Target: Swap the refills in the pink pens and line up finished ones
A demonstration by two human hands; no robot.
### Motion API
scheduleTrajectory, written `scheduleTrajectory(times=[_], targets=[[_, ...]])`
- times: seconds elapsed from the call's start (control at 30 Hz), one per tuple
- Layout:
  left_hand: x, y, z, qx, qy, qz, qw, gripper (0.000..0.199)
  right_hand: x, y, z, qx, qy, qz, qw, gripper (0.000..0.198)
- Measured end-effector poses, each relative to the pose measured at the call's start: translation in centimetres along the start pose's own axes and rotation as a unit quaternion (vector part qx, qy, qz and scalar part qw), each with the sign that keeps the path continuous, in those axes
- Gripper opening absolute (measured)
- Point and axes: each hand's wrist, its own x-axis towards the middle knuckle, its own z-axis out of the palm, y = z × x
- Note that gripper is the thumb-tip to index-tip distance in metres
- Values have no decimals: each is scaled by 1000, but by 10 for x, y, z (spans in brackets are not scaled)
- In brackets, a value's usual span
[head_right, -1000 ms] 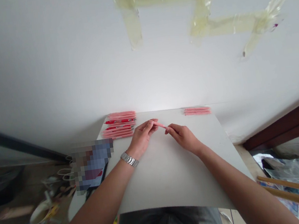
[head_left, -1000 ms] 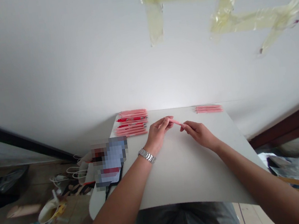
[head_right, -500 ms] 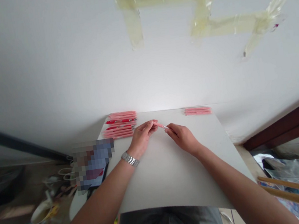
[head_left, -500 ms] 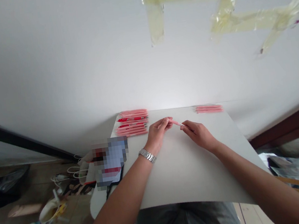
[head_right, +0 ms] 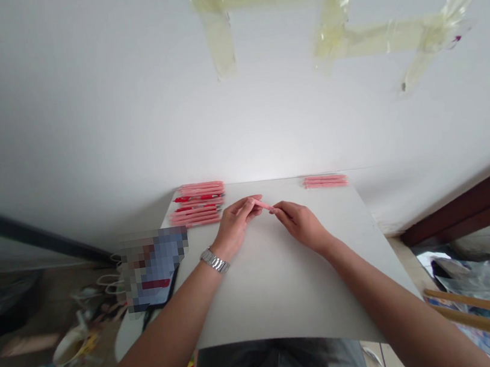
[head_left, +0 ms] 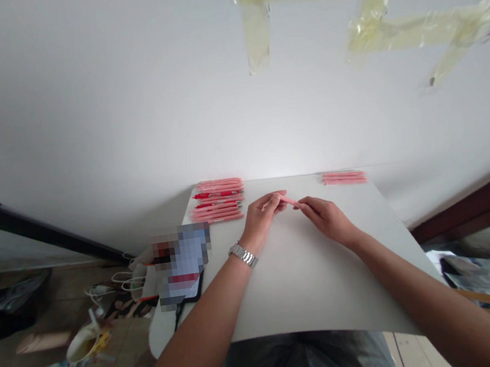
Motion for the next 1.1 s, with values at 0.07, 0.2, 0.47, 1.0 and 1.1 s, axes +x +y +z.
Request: scheduleTrajectory(times=[0.07,0.2,0.47,1.0,1.1], targets=[[1,-1,0,4,5,2,1000,41,0,0,0,-11,8,1,1000,37],[1,-3,0,19,7,4,1000,41,0,1,1,-24,14,0,1000,33],[0,-1,0,37,12,9,999,41,-1,4,2,-36,34,-1,999,26],[0,0,0,38,30,1,999,41,0,10,3,-41,64,-8,997,16],[0,0,-1,33,35,3,999,40,0,8,2,-33,61,-2,998,21]])
